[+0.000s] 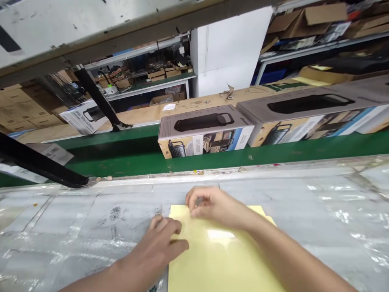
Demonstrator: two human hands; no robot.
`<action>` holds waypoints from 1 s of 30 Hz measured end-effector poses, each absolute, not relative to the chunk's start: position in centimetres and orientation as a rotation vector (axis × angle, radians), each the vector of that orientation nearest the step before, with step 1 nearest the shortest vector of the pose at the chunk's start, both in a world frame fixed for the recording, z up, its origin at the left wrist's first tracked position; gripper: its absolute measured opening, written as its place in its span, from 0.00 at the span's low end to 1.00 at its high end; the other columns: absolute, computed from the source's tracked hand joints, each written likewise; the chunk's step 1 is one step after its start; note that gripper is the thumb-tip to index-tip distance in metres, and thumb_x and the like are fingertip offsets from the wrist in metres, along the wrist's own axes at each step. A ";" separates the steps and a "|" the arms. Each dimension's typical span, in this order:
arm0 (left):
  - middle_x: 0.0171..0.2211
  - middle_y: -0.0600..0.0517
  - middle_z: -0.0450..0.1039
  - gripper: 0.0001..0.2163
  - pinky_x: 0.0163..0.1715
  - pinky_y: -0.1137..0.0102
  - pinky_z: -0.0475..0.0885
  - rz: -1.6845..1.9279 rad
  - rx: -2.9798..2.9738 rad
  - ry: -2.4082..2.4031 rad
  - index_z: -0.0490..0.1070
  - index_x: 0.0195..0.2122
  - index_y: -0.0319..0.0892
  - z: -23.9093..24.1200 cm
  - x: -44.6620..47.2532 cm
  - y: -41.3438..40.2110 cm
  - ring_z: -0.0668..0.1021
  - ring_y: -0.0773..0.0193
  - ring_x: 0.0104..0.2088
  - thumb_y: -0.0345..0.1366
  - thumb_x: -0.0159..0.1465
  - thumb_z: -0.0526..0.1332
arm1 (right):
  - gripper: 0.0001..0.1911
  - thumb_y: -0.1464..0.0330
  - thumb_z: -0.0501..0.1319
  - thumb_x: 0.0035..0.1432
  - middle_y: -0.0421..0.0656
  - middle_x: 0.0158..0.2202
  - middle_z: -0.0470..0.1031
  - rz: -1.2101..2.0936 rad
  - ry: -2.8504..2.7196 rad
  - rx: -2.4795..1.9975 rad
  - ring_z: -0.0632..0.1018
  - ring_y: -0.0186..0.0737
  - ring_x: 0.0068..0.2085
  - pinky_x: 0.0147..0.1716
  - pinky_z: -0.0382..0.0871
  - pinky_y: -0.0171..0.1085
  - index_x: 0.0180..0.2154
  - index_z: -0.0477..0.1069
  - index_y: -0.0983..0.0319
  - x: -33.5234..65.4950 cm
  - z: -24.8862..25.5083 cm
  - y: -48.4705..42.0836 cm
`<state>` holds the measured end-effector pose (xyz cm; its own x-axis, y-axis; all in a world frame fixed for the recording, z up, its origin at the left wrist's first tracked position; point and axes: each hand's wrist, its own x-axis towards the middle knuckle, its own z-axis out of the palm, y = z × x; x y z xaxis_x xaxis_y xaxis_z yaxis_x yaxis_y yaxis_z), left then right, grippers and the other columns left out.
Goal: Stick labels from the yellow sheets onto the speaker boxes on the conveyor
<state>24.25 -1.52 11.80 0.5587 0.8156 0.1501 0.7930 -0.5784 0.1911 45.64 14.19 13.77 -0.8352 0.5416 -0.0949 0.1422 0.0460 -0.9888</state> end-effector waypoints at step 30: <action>0.54 0.44 0.79 0.15 0.53 0.55 0.70 0.655 2.595 2.042 0.72 0.53 0.43 15.3 24.9 26.2 0.78 0.47 0.56 0.40 0.68 0.68 | 0.30 0.66 0.65 0.61 0.51 0.59 0.74 0.184 -2.321 -0.730 0.75 0.61 0.57 0.52 0.74 0.57 0.64 0.65 0.53 44.1 14.5 32.7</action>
<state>24.88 26.24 15.33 0.1986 0.8803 0.4309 0.9667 -0.2483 0.0616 44.15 32.73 14.49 -0.6059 0.5504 0.5744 0.4529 0.8322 -0.3198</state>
